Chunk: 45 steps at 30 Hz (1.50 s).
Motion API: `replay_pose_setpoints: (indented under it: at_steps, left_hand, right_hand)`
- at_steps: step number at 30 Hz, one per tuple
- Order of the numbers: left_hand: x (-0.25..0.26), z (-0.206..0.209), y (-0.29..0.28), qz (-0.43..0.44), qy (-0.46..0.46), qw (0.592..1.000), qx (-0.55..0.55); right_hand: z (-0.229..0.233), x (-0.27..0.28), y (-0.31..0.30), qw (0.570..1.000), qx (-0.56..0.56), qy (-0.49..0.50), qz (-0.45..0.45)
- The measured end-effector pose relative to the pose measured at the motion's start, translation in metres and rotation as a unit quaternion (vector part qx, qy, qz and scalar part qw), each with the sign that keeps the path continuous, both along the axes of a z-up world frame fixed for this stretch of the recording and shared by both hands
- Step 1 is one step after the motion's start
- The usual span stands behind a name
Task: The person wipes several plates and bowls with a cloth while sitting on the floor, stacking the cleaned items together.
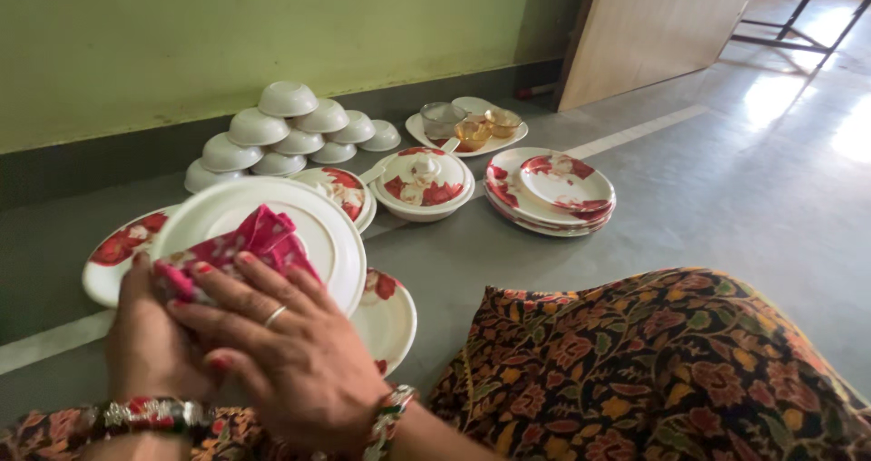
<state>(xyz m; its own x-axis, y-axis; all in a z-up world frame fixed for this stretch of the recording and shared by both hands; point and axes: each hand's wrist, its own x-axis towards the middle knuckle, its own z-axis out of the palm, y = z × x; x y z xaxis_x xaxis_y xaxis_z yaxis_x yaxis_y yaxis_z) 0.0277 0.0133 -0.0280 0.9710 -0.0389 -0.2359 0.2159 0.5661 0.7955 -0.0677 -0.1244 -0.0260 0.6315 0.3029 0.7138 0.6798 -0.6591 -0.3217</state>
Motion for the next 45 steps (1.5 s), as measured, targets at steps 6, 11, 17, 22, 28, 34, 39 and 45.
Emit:
replay_pose_setpoints:
  at_steps: [6, 11, 17, 22, 28, 34, 39, 45]
  left_hand:
    - [-0.002, 0.002, -0.006, 0.027, -0.111, 0.993, -0.018]
    - [-0.015, 0.008, -0.019, 0.018, -0.035, 0.999, 0.035]
    - [-0.011, -0.004, -0.015, 0.018, -0.071, 0.991, 0.108]
    - [-0.004, -0.019, -0.021, 0.019, -0.108, 0.990, 0.086]
    - [-0.005, -0.011, -0.014, 0.064, -0.156, 0.980, 0.110]
    - [-0.002, -0.009, -0.018, 0.065, -0.147, 0.982, 0.096]
    - [0.001, -0.009, -0.021, 0.050, -0.130, 0.980, 0.141]
    - [0.003, -0.010, -0.032, 0.025, -0.093, 0.991, 0.092]
  right_hand:
    - [0.001, 0.016, -0.021, 0.986, 0.103, 0.029, -0.128]
    - [-0.003, 0.025, -0.028, 0.964, 0.097, 0.017, -0.246]
    - [0.012, 0.025, -0.023, 0.962, 0.166, 0.120, -0.183]
    - [0.017, 0.022, -0.019, 0.968, 0.206, 0.111, -0.093]
    - [0.021, 0.033, -0.042, 0.918, 0.196, 0.269, -0.216]
    - [0.027, 0.032, -0.050, 0.914, 0.159, 0.237, -0.289]
    - [0.050, 0.054, -0.089, 0.880, 0.305, 0.278, -0.235]
    - [0.064, 0.041, -0.090, 0.938, 0.197, 0.214, -0.188]
